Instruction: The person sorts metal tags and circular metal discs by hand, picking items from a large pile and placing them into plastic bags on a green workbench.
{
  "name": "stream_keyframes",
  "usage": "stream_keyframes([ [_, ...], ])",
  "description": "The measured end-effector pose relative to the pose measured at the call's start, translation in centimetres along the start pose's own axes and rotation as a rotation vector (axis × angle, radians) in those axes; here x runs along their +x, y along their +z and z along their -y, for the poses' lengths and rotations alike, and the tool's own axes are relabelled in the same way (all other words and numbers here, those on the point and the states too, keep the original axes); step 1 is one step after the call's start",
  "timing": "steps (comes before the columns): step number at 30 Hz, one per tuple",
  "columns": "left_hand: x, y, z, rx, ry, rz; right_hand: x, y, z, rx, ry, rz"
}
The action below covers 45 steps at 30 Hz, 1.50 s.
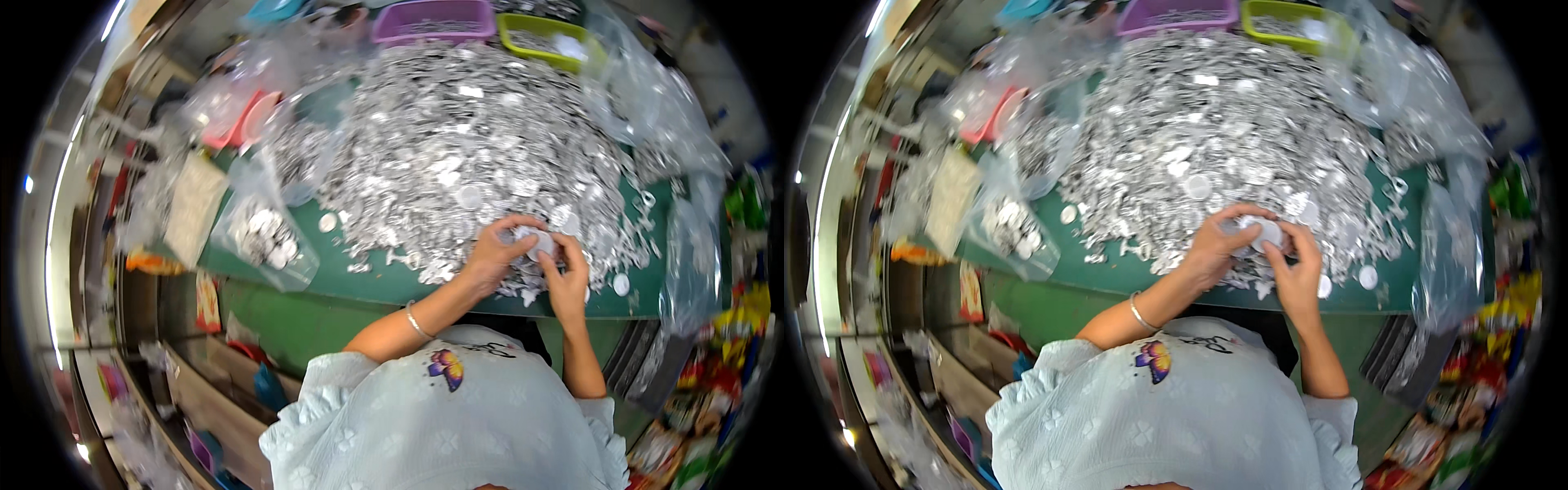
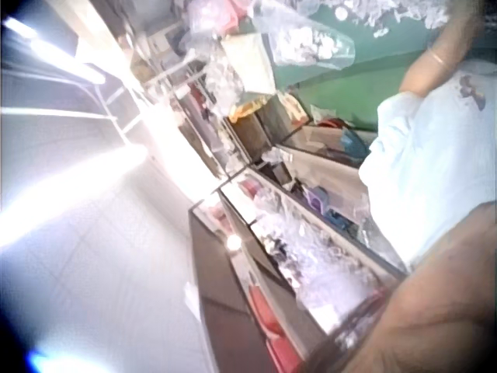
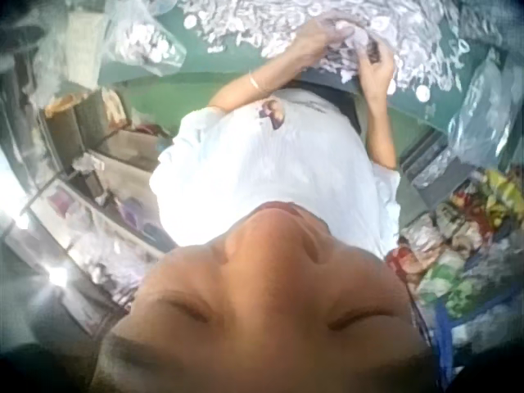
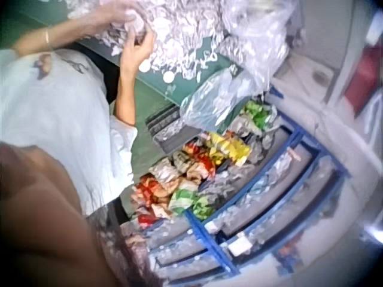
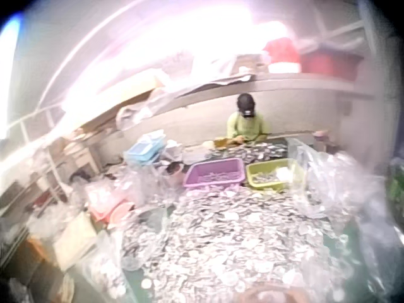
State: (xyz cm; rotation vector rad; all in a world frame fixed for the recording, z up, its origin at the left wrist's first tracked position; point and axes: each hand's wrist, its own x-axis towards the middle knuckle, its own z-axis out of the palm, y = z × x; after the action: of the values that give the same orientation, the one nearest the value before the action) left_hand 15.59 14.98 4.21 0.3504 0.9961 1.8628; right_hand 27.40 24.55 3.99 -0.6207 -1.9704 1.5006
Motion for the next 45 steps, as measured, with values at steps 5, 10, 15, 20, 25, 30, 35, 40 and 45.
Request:
stream_keyframes([
  [5, -2.0, 0.1, 0.0, -0.208, -0.065, -0.278, 2.0, 0.0, -1.4, 0.219, 0.122, -0.095],
  [10, -5.3, -1.7, -4.0, -0.344, -0.038, -0.317, 5.4, -0.6, -3.3, -0.783, -0.432, -0.17],
  [15, -10.2, -9.1, -8.9, -0.349, 0.615, -0.727, 5.1, -0.8, -3.4, -0.691, -0.368, -0.18],
  [20, -13.3, -23.9, -17.1, -0.098, 0.99, -1.205, 4.3, 0.3, -2.0, -0.688, -0.427, -0.092],
  [25, -15.2, -31.2, -17.7, 0.852, 0.784, -1.457, 3.5, 1.0, -0.2, -0.671, -0.441, -0.06],
  [30, -11.4, -19.4, -12.6, 1.114, 1.038, -1.258, 3.1, 1.7, 1.3, -0.541, -0.326, 0.083],
  [35, -7.8, -10.0, -5.8, 1.32, 0.758, -0.533, 6.3, 7.2, 2.4, -0.546, -0.544, 0.133],
  [40, -3.8, -8.8, -6.6, 1.476, 0.766, -0.314, 7.1, 9.9, 0.3, -0.741, -0.581, 0.158],
  [45, 1.1, -11.3, -9.4, 1.592, 0.769, -0.427, 6.0, 7.2, 0.2, -0.803, -0.485, 0.065],
])
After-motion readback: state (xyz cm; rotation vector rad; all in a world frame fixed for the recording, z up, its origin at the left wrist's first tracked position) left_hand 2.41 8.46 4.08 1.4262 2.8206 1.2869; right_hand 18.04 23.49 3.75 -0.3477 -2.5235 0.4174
